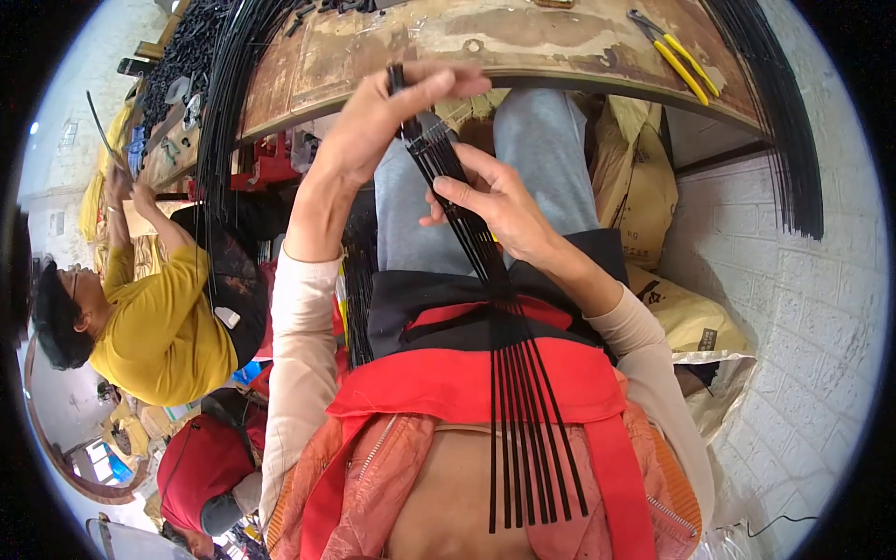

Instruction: Assembling and cutting wire harnesses at a production workstation.

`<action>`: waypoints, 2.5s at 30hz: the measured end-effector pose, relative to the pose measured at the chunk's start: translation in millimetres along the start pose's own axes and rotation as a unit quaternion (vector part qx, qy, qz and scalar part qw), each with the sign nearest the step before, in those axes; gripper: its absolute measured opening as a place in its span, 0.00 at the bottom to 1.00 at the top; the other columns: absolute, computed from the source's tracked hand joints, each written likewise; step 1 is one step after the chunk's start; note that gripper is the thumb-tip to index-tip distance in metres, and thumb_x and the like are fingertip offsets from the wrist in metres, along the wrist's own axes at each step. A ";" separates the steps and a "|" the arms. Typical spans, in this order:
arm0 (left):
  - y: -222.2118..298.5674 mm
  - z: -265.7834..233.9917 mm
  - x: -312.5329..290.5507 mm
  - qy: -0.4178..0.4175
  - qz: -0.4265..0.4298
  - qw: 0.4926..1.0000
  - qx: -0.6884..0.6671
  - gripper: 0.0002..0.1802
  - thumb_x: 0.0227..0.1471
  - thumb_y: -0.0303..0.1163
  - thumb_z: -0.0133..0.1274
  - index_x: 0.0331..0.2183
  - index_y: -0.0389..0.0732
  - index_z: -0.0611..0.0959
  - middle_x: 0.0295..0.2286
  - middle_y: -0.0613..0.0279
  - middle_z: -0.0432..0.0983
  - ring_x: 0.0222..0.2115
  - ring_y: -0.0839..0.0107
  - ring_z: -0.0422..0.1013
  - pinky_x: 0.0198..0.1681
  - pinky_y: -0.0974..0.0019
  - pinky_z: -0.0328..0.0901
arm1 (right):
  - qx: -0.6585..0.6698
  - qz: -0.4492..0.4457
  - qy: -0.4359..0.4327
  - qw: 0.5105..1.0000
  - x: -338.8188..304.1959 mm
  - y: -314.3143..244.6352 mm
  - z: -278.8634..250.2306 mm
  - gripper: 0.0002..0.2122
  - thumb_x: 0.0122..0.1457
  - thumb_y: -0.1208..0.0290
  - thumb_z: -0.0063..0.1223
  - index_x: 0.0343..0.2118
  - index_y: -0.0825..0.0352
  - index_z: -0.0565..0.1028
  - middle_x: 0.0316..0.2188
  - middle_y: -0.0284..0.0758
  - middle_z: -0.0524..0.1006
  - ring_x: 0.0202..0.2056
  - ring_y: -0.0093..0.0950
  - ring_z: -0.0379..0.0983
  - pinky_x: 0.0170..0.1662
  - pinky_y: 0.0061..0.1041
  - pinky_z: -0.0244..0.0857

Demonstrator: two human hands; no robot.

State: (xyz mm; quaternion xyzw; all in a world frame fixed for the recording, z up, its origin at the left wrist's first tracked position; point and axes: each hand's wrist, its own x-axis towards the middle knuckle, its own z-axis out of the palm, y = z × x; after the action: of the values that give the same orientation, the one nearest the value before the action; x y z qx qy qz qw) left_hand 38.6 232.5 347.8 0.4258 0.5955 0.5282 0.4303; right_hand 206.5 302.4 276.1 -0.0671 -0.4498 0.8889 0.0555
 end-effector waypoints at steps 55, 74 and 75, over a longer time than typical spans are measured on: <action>-49.5 7.6 -36.0 0.159 0.041 0.955 -0.249 0.19 0.61 0.34 0.49 0.51 0.36 0.75 0.40 0.60 0.78 0.41 0.73 0.73 0.48 0.66 0.66 | -0.006 -0.004 0.004 1.000 4.8 1.5 -8.3 0.16 0.64 0.69 0.49 0.52 0.69 0.67 0.32 0.33 0.72 0.33 0.22 0.71 0.45 0.34 0.73; -50.0 38.0 -63.6 0.295 0.145 0.912 -0.245 0.24 0.45 0.13 0.60 0.45 0.36 0.74 0.48 0.51 0.71 0.45 0.66 0.72 0.49 0.64 0.69 | -0.025 0.003 0.005 1.000 7.0 2.9 -4.6 0.15 0.65 0.70 0.47 0.52 0.70 0.67 0.32 0.32 0.72 0.33 0.21 0.70 0.45 0.33 0.72; -54.4 36.7 -62.8 0.297 0.146 0.912 -0.244 0.24 0.45 0.13 0.60 0.45 0.36 0.74 0.48 0.51 0.71 0.45 0.66 0.72 0.49 0.64 0.69 | -0.029 0.002 0.007 1.000 5.2 0.9 -2.8 0.15 0.65 0.70 0.47 0.52 0.70 0.67 0.32 0.32 0.71 0.34 0.21 0.70 0.45 0.33 0.72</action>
State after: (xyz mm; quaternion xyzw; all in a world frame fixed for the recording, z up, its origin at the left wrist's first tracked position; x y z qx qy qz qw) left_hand 87.8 177.4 295.0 0.2133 0.4796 0.8160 0.2423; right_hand 201.8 304.9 273.3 -0.0755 -0.4745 0.8753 0.0548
